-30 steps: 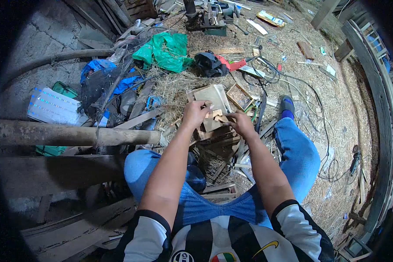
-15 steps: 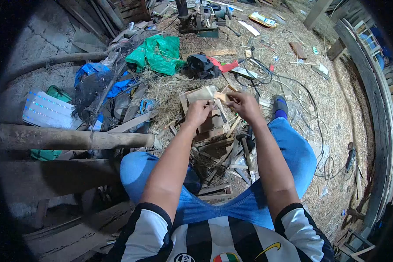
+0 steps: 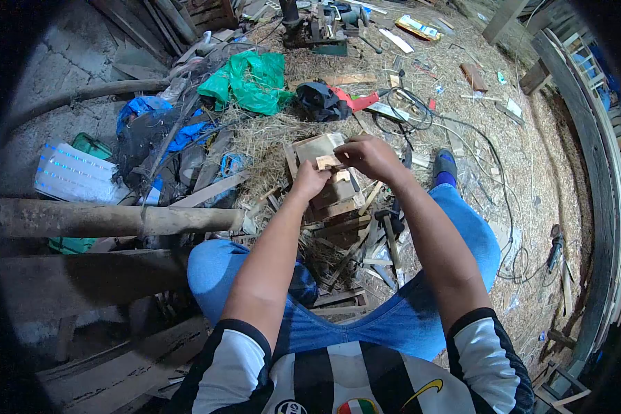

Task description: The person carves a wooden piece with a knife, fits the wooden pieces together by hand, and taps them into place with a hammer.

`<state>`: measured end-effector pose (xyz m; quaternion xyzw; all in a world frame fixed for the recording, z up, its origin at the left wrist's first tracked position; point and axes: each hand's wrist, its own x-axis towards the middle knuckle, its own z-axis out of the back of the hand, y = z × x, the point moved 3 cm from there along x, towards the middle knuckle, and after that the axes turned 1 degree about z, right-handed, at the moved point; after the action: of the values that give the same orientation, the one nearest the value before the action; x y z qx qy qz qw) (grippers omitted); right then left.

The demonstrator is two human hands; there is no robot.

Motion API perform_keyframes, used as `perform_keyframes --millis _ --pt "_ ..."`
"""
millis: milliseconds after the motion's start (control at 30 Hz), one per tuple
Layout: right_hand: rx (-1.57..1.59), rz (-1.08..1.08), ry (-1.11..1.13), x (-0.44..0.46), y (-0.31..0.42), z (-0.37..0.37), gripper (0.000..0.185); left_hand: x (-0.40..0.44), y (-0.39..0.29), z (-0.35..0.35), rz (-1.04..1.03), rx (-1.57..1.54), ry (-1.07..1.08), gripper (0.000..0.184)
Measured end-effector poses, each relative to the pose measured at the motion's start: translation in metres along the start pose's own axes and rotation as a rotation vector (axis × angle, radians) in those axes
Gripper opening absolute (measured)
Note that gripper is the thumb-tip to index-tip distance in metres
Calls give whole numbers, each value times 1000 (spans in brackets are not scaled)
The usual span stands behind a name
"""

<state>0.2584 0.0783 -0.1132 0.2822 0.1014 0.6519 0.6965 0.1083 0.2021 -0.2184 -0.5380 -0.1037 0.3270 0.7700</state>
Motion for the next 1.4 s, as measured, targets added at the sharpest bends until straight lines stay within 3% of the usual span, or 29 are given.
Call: perform_keyframes --millis 567,633,700,733,833,867,967,1067,1133,1200,1300,1333,1367,1400 --pt "-44 -5 71 7 2 0 24 11 20 0 -72 19 39 35" --pt "-33 1 23 6 3 0 17 -3 -10 9 -35 -112 144 32" --pt "-44 -8 23 4 2 -1 17 -7 -22 23 223 -273 132 29" --pt "-55 -13 22 3 2 -2 17 0 -8 28 300 -596 114 27" --pt "-68 -48 47 2 2 -2 23 1 -12 44 370 -731 45 27" --pt "-66 -46 43 2 1 -3 23 3 -15 45 390 -676 138 32" --pt "-74 -51 45 2 -4 -9 24 -5 -40 39 268 -441 164 30" --pt "-44 -38 21 -1 0 -8 24 -4 -40 34 264 -504 144 31" --pt "-68 -66 12 -2 2 -8 12 -7 -41 29 272 -500 132 31" --pt "-70 -69 -4 -4 5 -7 11 -17 -41 26 183 -1053 20 35" --pt "-89 -92 12 -2 9 -4 14 -19 -7 16 118 -955 142 43" --pt "-104 -112 49 -2 9 -6 16 -20 -1 10 104 -656 94 39" --pt "-104 -113 50 -3 11 -8 16 -18 3 4 105 -657 94 39" --pt "-120 -105 2 -4 12 -9 18 -17 -3 1 62 -366 115 36"
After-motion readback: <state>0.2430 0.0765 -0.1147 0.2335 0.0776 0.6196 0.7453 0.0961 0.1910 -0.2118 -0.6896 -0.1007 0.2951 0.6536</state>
